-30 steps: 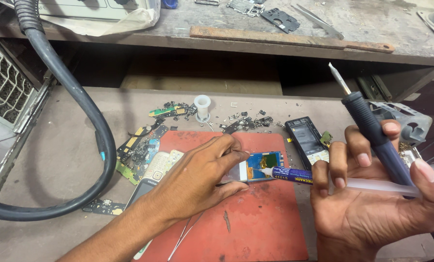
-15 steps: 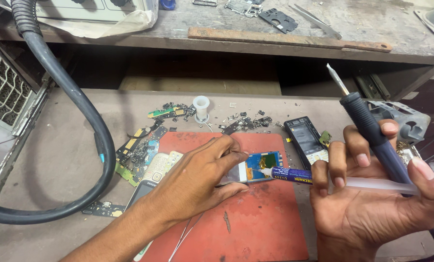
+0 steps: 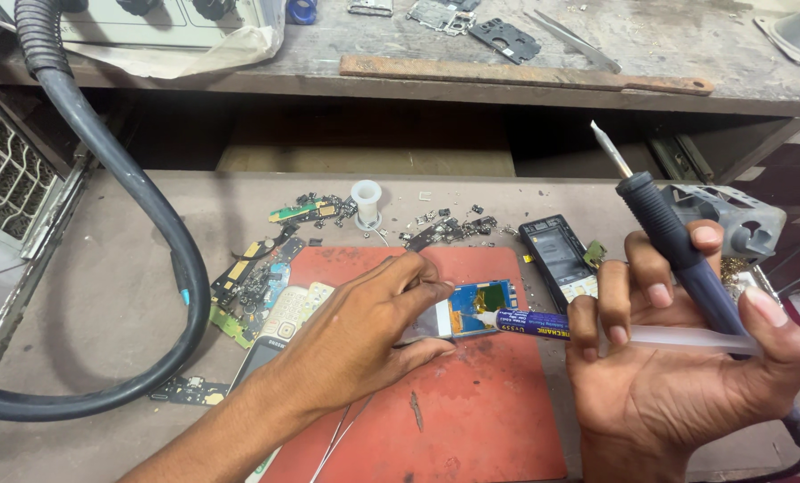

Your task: The person uses a soldering iron and a syringe to apply flux and solder components on a small circuit board. They repeatedly heat and scrape the board surface while holding it steady with the other hand.

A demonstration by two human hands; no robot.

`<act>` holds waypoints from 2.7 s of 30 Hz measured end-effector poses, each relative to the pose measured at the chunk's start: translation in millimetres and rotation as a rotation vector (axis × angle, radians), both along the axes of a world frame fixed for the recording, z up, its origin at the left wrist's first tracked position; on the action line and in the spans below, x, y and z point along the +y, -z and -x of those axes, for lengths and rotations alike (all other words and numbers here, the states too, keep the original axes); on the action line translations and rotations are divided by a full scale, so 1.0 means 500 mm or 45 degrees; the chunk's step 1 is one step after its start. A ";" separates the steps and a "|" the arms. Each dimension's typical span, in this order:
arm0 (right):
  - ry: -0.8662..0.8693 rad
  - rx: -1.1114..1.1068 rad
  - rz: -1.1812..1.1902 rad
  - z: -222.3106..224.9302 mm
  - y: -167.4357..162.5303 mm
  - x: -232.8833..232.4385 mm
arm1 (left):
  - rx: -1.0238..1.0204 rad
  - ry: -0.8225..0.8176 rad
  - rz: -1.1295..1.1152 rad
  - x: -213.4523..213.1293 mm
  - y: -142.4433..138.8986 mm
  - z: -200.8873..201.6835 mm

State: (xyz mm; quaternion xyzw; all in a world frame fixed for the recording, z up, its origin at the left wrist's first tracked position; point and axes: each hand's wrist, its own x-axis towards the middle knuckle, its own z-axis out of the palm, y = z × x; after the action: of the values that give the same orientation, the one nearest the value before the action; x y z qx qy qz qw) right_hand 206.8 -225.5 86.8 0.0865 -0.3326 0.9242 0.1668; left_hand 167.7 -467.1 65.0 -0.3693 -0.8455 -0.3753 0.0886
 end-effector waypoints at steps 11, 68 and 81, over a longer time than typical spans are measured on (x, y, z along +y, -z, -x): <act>0.017 -0.008 -0.025 0.000 0.000 -0.002 | 0.012 0.002 0.003 -0.002 -0.001 0.001; -0.031 -0.004 0.019 -0.002 0.003 -0.004 | -0.017 0.018 -0.012 -0.008 -0.002 0.006; 0.012 -0.041 -0.012 -0.006 0.003 -0.017 | -0.019 0.022 -0.020 -0.019 0.001 0.002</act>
State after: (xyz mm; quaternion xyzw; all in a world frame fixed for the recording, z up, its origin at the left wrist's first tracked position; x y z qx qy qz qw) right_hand 210.0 -234.1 85.2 0.0708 -0.3401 0.9230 0.1654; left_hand 166.9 -476.7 64.4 -0.3731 -0.8400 -0.3853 0.0820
